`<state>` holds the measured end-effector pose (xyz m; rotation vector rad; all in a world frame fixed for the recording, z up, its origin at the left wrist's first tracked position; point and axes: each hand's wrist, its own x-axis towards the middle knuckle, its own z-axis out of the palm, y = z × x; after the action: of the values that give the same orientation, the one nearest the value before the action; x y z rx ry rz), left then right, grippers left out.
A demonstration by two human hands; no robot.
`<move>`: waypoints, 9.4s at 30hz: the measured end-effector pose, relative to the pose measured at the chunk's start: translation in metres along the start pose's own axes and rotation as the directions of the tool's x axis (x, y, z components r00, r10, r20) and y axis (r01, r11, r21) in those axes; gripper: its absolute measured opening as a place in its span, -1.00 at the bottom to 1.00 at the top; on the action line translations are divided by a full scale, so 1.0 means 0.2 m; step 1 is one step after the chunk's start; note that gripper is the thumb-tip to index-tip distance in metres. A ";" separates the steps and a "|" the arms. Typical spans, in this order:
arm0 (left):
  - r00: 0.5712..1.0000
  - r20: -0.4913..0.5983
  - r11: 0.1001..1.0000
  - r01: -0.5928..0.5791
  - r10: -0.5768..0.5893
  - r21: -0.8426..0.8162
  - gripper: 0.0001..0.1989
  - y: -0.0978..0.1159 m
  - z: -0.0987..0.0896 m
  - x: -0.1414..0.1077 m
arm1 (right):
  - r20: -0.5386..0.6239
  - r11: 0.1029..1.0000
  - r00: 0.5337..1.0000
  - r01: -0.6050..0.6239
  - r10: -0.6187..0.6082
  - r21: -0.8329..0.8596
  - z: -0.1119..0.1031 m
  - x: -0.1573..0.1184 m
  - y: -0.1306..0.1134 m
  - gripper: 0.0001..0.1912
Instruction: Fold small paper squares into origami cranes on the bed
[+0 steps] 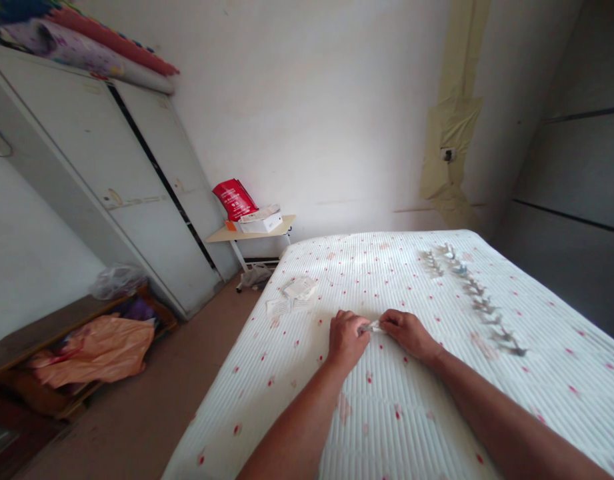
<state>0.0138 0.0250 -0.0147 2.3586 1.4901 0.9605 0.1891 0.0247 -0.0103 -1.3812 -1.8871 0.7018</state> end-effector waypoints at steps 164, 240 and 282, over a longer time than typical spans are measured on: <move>0.995 0.061 0.997 -0.075 0.076 -0.022 -0.75 -0.03 -0.04 -0.10 | 0.238 0.855 0.946 0.305 -0.221 -0.419 0.00 -0.09 -0.05 -0.79; 0.957 0.119 0.942 -0.283 0.265 0.179 -0.88 -0.01 -0.09 -0.13 | 0.273 0.765 0.879 0.475 -0.391 -0.435 0.05 -0.10 -0.12 -0.76; 0.915 0.154 0.917 0.337 -0.372 0.214 -0.89 0.08 -0.05 -0.07 | 0.146 0.825 0.937 -0.196 0.316 -0.531 0.10 0.05 -0.22 -0.85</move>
<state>0.0150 0.0043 -0.0046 2.1059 1.9066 0.5107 0.1462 0.0203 0.0129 -1.9952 -2.1936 0.5185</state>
